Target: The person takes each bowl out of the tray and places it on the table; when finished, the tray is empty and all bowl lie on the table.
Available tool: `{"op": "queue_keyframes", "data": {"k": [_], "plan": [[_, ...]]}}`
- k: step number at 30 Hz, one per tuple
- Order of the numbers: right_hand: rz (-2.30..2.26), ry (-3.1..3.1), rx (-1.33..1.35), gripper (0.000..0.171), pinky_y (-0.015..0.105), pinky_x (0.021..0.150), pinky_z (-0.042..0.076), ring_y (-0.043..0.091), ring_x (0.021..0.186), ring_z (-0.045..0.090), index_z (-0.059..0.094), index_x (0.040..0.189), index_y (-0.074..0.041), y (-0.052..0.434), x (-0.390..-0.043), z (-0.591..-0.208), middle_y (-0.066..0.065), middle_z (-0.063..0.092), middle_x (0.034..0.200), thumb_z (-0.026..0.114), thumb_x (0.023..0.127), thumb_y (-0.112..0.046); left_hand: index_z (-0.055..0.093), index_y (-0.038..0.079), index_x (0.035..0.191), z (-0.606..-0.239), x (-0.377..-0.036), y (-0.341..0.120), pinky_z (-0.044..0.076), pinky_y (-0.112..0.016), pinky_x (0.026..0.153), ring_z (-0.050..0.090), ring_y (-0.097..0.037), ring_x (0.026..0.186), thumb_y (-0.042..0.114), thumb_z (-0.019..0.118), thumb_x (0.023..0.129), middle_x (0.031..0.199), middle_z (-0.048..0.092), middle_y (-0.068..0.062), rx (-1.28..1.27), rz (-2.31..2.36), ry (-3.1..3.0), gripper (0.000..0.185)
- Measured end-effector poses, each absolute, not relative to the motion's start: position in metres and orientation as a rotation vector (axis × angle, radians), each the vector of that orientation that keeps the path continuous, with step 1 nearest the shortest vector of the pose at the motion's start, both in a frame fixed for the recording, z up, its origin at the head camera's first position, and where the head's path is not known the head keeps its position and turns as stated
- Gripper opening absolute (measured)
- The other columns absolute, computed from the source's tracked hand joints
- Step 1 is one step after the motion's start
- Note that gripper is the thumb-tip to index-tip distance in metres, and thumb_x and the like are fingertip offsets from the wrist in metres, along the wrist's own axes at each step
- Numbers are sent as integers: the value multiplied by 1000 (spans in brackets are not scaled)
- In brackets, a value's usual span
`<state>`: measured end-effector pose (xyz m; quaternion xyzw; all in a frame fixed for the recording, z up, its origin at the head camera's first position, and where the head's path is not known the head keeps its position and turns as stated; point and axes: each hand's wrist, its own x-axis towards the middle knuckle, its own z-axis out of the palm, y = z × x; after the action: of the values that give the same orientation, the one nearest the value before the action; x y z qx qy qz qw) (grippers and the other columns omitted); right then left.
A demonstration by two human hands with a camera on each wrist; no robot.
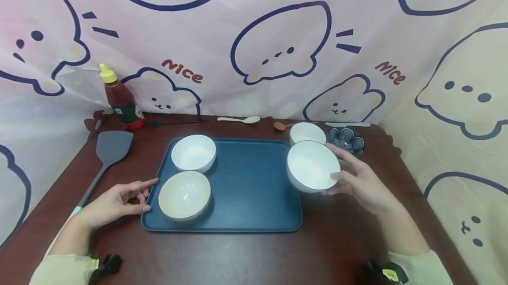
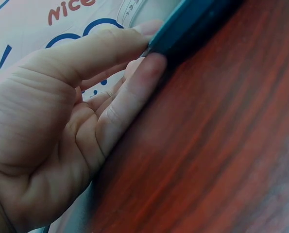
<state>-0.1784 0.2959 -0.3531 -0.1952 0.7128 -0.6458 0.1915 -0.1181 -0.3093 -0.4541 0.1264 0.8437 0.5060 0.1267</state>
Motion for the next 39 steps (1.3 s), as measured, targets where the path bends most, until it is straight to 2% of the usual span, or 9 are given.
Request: {"op": "queue_keyframes", "data": {"k": [11, 23, 31, 39], "plan": [[-1971, 2020, -458, 66, 42, 75, 59, 31, 88, 75, 21, 159, -18, 344, -180, -351, 1, 48, 138, 39, 102, 10, 50, 10, 146, -450, -121, -309, 48, -22, 77, 59, -14, 89, 22, 78, 87, 100, 58, -11, 367, 1471, 2450, 67], [-2107, 1942, -392, 66, 38, 74, 59, 29, 90, 76, 20, 160, -22, 399, -184, -374, -9, 47, 135, 34, 104, 8, 50, 8, 146, -447, -123, -309, 49, -23, 73, 58, -12, 88, 21, 78, 87, 99, 57, -12, 372, 1460, 2447, 67], [-2158, 1907, -416, 65, 37, 74, 59, 29, 89, 76, 21, 160, -22, 415, -186, -391, -11, 47, 137, 31, 104, 9, 50, 8, 146, -448, -122, -309, 49, -23, 73, 58, -12, 88, 20, 78, 87, 98, 57, -12, 371, 1476, 2446, 67], [-2119, 1896, -346, 67, 40, 75, 59, 30, 89, 76, 20, 160, -24, 421, -189, -406, -13, 58, 130, 34, 104, 8, 50, 6, 146, -452, -117, -309, 49, -23, 75, 58, -13, 88, 20, 78, 87, 98, 57, -11, 379, 1487, 2438, 66]]}}
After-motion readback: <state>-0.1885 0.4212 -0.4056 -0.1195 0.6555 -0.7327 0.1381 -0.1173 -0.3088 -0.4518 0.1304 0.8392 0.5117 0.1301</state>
